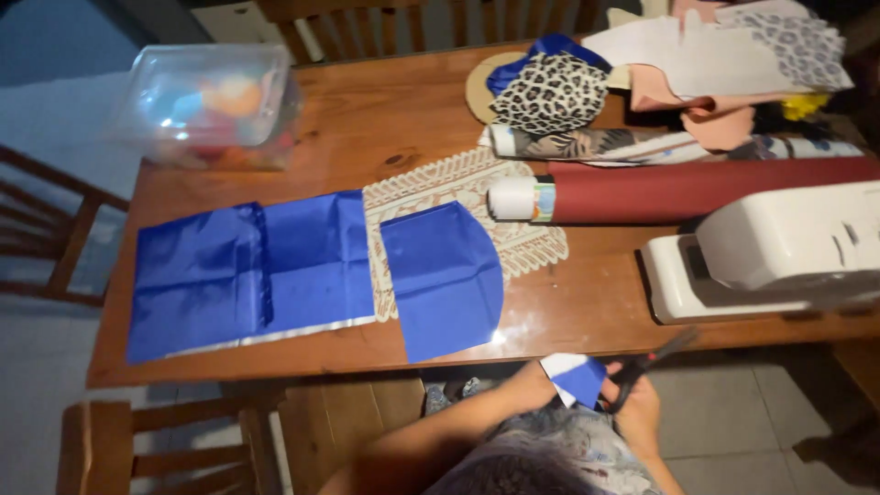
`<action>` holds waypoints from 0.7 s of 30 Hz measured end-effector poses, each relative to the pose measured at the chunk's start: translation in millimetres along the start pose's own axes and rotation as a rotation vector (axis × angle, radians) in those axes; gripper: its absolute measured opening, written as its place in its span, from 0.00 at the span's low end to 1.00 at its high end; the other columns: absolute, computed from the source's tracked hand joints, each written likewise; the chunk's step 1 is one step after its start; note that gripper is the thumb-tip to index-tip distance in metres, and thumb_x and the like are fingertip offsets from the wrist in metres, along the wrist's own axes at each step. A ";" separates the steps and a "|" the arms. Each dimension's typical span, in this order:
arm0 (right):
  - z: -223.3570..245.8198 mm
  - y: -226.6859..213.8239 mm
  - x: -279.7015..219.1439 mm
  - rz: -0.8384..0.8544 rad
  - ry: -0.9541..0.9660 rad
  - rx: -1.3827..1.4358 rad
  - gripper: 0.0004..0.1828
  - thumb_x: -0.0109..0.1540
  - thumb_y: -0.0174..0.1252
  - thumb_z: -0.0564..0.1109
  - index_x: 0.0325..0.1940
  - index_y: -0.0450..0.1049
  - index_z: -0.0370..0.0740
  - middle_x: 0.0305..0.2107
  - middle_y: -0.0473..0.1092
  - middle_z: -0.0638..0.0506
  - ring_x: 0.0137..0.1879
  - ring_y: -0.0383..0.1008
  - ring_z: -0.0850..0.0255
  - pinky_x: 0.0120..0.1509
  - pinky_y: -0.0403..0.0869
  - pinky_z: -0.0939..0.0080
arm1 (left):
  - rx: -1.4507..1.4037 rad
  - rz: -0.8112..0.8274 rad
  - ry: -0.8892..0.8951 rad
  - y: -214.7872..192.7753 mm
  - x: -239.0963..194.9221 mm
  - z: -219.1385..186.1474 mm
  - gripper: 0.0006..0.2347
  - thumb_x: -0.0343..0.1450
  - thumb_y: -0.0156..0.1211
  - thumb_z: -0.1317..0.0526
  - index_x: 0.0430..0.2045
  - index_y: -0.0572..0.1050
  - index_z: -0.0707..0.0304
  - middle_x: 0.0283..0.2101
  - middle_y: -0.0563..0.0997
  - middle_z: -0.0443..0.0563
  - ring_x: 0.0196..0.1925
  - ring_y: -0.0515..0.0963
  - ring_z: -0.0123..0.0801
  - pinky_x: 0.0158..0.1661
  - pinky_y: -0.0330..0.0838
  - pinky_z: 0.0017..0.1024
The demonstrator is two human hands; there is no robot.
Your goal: The person cuts a large piece of blue fabric into smaller rectangular sections using scissors. The person repeatedly folds the fabric, aligns the edges, and cuts along the fold lines to create uniform pieces.
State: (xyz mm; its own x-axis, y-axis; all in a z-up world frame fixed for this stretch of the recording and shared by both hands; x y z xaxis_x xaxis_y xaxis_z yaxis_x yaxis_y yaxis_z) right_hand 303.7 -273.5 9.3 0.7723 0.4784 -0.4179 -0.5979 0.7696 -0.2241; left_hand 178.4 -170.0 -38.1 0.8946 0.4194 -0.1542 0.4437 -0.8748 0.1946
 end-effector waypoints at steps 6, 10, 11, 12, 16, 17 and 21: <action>28.8 105.2 -8.9 0.342 -0.059 0.225 0.19 0.50 0.72 0.36 0.42 0.74 0.32 0.22 0.72 0.41 0.22 0.75 0.53 0.25 0.77 0.58 | -0.370 -0.533 0.018 -83.0 -45.4 -71.1 0.10 0.74 0.52 0.68 0.45 0.79 0.57 0.45 0.84 0.47 0.44 0.81 0.25 0.49 0.74 0.21; 70.1 156.3 -54.9 0.598 -0.052 -0.041 0.10 0.53 0.72 0.33 0.30 0.75 0.33 0.23 0.74 0.44 0.24 0.72 0.60 0.29 0.80 0.62 | -0.580 -0.825 0.152 -142.6 -110.9 -76.2 0.03 0.75 0.54 0.61 0.32 0.67 0.51 0.26 0.69 0.41 0.27 0.67 0.21 0.28 0.61 0.19; 65.4 164.1 -59.9 0.680 -0.084 -0.051 0.10 0.53 0.72 0.31 0.31 0.75 0.35 0.24 0.70 0.49 0.26 0.69 0.64 0.29 0.83 0.60 | -0.768 -0.907 0.088 -152.7 -130.7 -60.9 0.08 0.71 0.56 0.66 0.36 0.66 0.47 0.27 0.65 0.39 0.24 0.63 0.17 0.17 0.56 0.15; 64.9 171.1 -60.8 0.703 -0.086 -0.065 0.10 0.53 0.72 0.31 0.31 0.75 0.35 0.24 0.70 0.49 0.26 0.69 0.64 0.29 0.83 0.60 | -0.777 -0.930 0.101 -166.1 -148.9 -63.1 0.08 0.71 0.56 0.66 0.36 0.66 0.47 0.27 0.65 0.39 0.24 0.63 0.17 0.17 0.56 0.15; 78.3 189.4 -88.4 0.881 -0.068 -0.166 0.09 0.55 0.72 0.35 0.31 0.75 0.35 0.21 0.76 0.42 0.20 0.75 0.58 0.29 0.77 0.64 | -0.663 -1.269 -0.003 -191.6 -246.8 -81.5 0.18 0.76 0.59 0.50 0.20 0.61 0.56 0.15 0.58 0.42 0.12 0.55 0.22 0.13 0.45 0.25; 87.1 195.2 -97.4 0.915 -0.072 -0.223 0.09 0.57 0.72 0.36 0.31 0.76 0.36 0.20 0.77 0.43 0.20 0.75 0.58 0.29 0.74 0.64 | -0.630 -1.258 0.000 -191.4 -266.3 -96.2 0.20 0.77 0.57 0.52 0.17 0.58 0.56 0.15 0.53 0.41 0.14 0.51 0.21 0.17 0.40 0.25; 70.1 198.4 -74.7 0.994 -0.089 -0.160 0.08 0.57 0.70 0.36 0.30 0.76 0.35 0.18 0.76 0.42 0.19 0.73 0.58 0.26 0.72 0.65 | 0.216 -0.860 -0.253 -215.4 -334.1 -119.2 0.18 0.78 0.51 0.51 0.17 0.61 0.51 0.21 0.64 0.39 0.26 0.64 0.24 0.31 0.58 0.30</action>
State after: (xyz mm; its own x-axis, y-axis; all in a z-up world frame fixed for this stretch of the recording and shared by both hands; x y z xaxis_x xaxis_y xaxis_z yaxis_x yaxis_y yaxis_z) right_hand 142.4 -126.9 57.8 -0.0826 0.9067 -0.4135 -0.9957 -0.0581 0.0716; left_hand -209.8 -92.8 86.9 0.2123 0.9029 -0.3737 0.9079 -0.3237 -0.2662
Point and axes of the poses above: each hand's wrist, its own x-axis towards the middle knuckle, its own y-axis out of the palm, z = x × y, the point moved 9 cm from there along x, towards the middle knuckle
